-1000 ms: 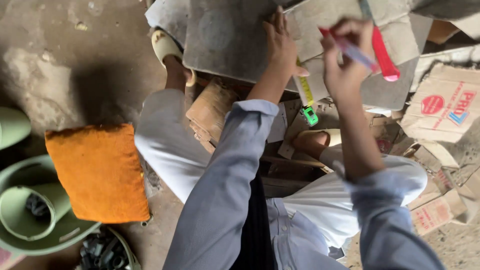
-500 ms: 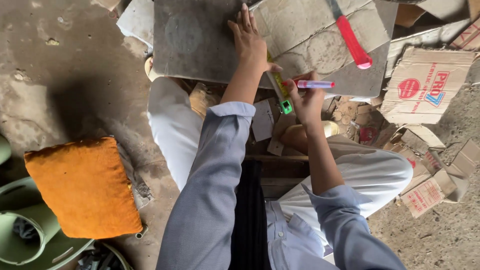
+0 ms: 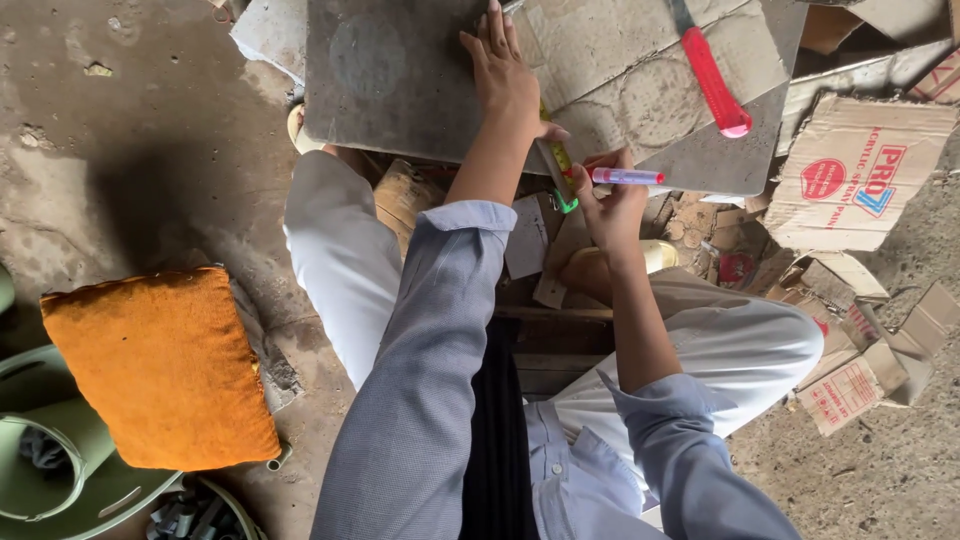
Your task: The person sits on the floor and uses a red utility knife to scrape a flat cardboard piece. They then use a tape measure and a red marker to measure and mark lines on the cardboard. The person repeats measuring and marking on different sections of the cardboard.
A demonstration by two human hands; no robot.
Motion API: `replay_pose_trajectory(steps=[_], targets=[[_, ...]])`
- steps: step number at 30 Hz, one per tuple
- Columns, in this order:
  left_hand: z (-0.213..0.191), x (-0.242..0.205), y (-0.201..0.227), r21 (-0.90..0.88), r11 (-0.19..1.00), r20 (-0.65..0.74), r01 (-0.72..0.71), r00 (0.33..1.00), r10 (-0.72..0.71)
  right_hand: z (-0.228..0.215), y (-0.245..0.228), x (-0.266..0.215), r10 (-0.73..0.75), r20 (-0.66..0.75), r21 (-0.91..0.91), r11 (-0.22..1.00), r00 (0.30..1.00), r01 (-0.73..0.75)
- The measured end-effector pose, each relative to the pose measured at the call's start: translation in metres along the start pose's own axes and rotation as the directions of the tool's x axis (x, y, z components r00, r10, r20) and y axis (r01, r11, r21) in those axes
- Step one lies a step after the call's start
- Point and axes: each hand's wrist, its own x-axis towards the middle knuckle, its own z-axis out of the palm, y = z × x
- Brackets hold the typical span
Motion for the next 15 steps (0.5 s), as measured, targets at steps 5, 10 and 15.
replay_pose_trajectory(steps=[5,10,15], targets=[[-0.004,-0.003,-0.001,0.026,1.0,0.021,-0.001,1.0,0.0,0.003,0.005,-0.002,-0.067,0.035,0.021,0.998,0.997,0.066],[-0.005,-0.003,-0.003,0.004,1.0,0.026,0.003,1.0,-0.003,0.001,0.001,-0.001,-0.078,0.024,0.057,0.995,0.997,0.076],[-0.009,-0.004,-0.007,0.007,1.0,0.021,-0.001,1.0,0.001,-0.005,0.006,-0.035,0.012,-0.298,0.226,0.972,0.954,0.058]])
